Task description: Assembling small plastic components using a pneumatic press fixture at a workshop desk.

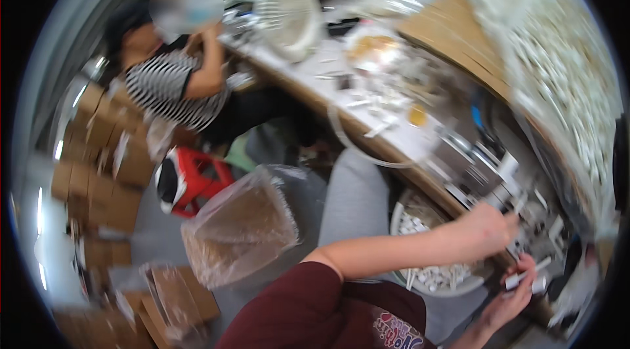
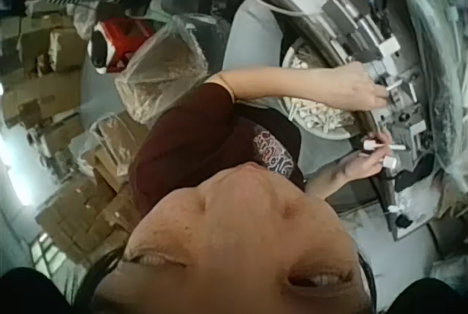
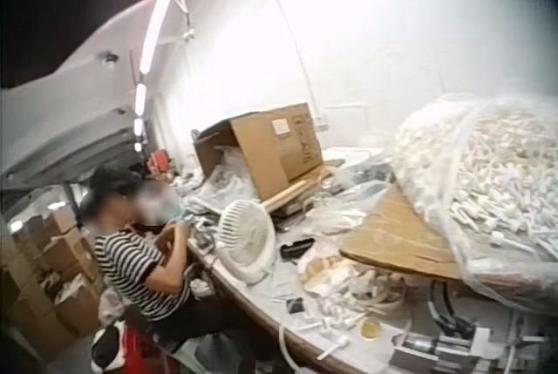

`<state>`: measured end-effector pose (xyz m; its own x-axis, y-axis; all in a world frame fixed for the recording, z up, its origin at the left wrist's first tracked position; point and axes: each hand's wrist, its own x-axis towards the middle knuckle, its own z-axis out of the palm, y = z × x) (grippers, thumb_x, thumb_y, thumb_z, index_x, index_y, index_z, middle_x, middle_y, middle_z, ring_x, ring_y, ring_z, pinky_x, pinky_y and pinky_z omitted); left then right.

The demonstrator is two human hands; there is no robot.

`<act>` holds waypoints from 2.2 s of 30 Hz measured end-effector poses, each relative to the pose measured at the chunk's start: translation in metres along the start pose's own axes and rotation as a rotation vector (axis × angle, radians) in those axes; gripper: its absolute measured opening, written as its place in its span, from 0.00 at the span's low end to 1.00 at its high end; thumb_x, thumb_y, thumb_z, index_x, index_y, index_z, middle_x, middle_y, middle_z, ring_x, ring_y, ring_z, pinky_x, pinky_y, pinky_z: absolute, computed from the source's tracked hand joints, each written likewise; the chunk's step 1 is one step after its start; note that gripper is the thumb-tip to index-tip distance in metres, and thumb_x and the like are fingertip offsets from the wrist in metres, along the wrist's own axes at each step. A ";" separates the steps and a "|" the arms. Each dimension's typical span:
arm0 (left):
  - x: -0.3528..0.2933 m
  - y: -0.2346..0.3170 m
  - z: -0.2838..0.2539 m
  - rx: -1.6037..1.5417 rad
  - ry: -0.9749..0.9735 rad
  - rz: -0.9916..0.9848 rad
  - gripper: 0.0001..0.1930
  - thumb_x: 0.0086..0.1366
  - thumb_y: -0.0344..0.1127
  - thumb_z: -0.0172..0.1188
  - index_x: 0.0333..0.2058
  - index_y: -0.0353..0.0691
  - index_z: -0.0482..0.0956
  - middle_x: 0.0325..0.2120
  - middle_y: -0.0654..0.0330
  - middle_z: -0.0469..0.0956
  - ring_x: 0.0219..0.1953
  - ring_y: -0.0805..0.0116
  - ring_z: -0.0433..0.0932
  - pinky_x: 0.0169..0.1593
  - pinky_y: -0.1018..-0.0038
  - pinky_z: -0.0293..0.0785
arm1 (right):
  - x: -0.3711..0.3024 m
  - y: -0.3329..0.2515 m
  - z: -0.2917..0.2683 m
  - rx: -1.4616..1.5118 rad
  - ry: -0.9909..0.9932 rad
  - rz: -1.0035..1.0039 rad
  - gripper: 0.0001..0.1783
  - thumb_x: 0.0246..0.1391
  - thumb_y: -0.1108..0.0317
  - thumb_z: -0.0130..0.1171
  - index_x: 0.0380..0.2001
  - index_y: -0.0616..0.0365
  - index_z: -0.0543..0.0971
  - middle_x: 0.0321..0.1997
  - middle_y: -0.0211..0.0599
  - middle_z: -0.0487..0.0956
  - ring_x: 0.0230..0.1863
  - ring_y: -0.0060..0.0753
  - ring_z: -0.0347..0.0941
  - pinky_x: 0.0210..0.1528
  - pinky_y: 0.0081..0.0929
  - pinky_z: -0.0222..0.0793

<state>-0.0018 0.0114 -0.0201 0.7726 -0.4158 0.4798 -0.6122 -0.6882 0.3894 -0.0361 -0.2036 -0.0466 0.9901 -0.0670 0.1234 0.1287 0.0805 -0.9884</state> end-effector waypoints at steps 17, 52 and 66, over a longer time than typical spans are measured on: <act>-0.041 0.035 -0.014 -0.294 0.435 0.151 0.12 0.50 0.30 0.65 0.30 0.34 0.71 0.33 0.54 0.68 0.29 0.59 0.75 0.30 0.66 0.74 | -0.013 -0.032 0.070 -0.138 0.118 0.036 0.25 0.72 0.54 0.46 0.40 0.70 0.77 0.33 0.41 0.79 0.32 0.31 0.74 0.34 0.26 0.69; -0.082 0.030 -0.023 -0.138 0.538 0.015 0.14 0.48 0.32 0.69 0.29 0.39 0.72 0.33 0.58 0.68 0.31 0.59 0.75 0.28 0.63 0.71 | -0.009 -0.030 0.064 0.217 0.012 0.076 0.28 0.76 0.49 0.28 0.20 0.50 0.55 0.13 0.23 0.49 0.13 0.23 0.42 0.18 0.21 0.42; -0.081 0.026 -0.007 -0.162 0.542 0.005 0.12 0.48 0.33 0.68 0.27 0.40 0.72 0.31 0.58 0.69 0.32 0.58 0.75 0.27 0.62 0.70 | -0.011 -0.031 0.055 0.041 0.009 0.025 0.24 0.74 0.56 0.36 0.21 0.52 0.55 0.17 0.27 0.51 0.18 0.26 0.46 0.24 0.28 0.48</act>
<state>-0.0812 0.0314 -0.0431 0.5992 -0.0245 0.8002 -0.6663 -0.5693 0.4816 -0.0482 -0.1506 -0.0121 0.9926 -0.0729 0.0976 0.1060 0.1230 -0.9867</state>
